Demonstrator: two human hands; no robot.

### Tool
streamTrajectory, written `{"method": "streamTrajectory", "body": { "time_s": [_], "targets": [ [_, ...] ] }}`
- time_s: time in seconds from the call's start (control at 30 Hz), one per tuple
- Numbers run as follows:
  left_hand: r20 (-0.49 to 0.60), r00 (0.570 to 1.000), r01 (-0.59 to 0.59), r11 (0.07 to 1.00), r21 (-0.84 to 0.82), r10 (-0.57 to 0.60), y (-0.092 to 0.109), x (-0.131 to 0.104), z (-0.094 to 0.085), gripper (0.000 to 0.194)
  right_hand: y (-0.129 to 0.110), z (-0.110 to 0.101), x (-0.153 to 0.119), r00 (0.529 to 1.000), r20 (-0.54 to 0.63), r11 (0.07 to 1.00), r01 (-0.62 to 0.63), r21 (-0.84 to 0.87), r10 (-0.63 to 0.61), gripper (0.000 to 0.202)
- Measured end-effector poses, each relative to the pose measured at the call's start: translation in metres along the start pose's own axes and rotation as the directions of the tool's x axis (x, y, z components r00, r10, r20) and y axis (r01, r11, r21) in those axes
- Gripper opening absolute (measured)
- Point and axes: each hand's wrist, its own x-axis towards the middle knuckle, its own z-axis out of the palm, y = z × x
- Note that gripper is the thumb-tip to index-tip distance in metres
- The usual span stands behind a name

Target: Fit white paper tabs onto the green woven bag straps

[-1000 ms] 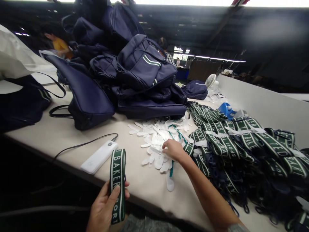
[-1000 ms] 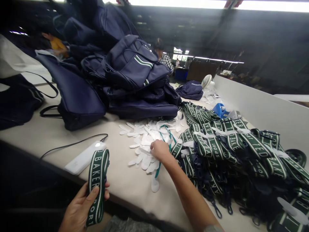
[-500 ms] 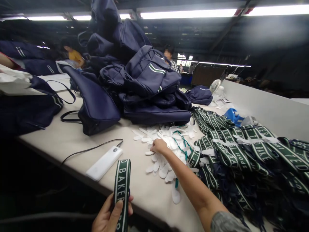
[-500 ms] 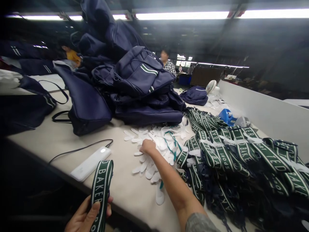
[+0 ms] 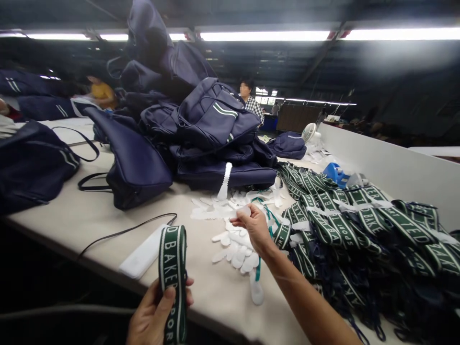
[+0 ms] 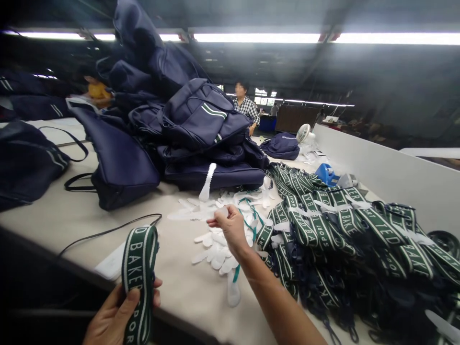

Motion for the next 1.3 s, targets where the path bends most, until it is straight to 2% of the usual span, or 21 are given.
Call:
{"method": "streamTrajectory", "body": {
  "time_s": [0.17, 0.23, 0.37, 0.47, 0.57, 0.67, 0.77, 0.93, 1.03, 1.17, 1.23, 1.3],
  "targets": [
    [0.134, 0.988, -0.078, 0.997, 0.016, 0.075, 0.007, -0.006, 0.021, 0.038, 0.025, 0.002, -0.063, 0.968, 0.031, 0.954, -0.252, 0.161, 0.25, 0.038],
    [0.236, 0.971, -0.035, 0.998, 0.049, 0.023, 0.005, -0.005, 0.027, 0.034, 0.032, 0.003, -0.082, 0.938, 0.046, 0.909, -0.344, 0.233, 0.344, 0.038],
    [0.427, 0.89, 0.147, 0.987, 0.067, -0.161, -0.016, -0.003, 0.033, 0.03, 0.039, 0.005, -0.108, 0.894, 0.125, 0.817, -0.445, 0.366, 0.43, 0.031],
    [0.451, 0.851, 0.268, 0.961, 0.069, -0.269, -0.032, -0.003, 0.031, 0.032, 0.045, 0.002, -0.118, 0.886, 0.136, 0.792, -0.458, 0.403, 0.444, 0.029],
    [0.444, 0.844, 0.311, 0.949, 0.053, -0.302, -0.04, -0.004, 0.028, 0.035, 0.053, -0.002, -0.124, 0.874, 0.144, 0.783, -0.48, 0.396, 0.464, 0.031],
    [0.442, 0.851, 0.306, 0.952, 0.025, -0.285, -0.04, -0.006, 0.026, 0.031, 0.056, -0.004, -0.13, 0.883, 0.151, 0.795, -0.467, 0.387, 0.445, 0.033],
    [0.421, 0.871, 0.287, 0.958, -0.015, -0.255, -0.038, -0.007, 0.028, 0.026, 0.051, 0.0, -0.133, 0.896, 0.2, 0.775, -0.444, 0.45, 0.397, 0.033],
    [0.394, 0.885, 0.327, 0.933, -0.149, -0.248, -0.033, -0.012, 0.034, 0.025, 0.042, 0.005, -0.135, 0.868, 0.344, 0.738, -0.49, 0.465, 0.359, 0.039],
    [0.448, 0.856, 0.399, 0.879, -0.26, -0.257, -0.031, -0.015, 0.036, 0.025, 0.041, 0.008, -0.133, 0.873, 0.359, 0.763, -0.47, 0.444, 0.329, 0.03],
    [0.517, 0.803, 0.513, 0.783, -0.351, -0.295, -0.029, -0.019, 0.037, 0.023, 0.04, 0.013, -0.126, 0.924, 0.302, 0.839, -0.35, 0.416, 0.236, 0.017],
    [0.528, 0.793, 0.534, 0.763, -0.364, -0.303, -0.029, -0.02, 0.037, 0.022, 0.04, 0.016, -0.124, 0.943, 0.267, 0.872, -0.295, 0.39, 0.2, 0.016],
    [0.531, 0.794, 0.527, 0.77, -0.359, -0.296, -0.029, -0.021, 0.038, 0.022, 0.041, 0.019, -0.123, 0.936, 0.267, 0.853, -0.327, 0.407, 0.231, 0.02]
  ]
}}
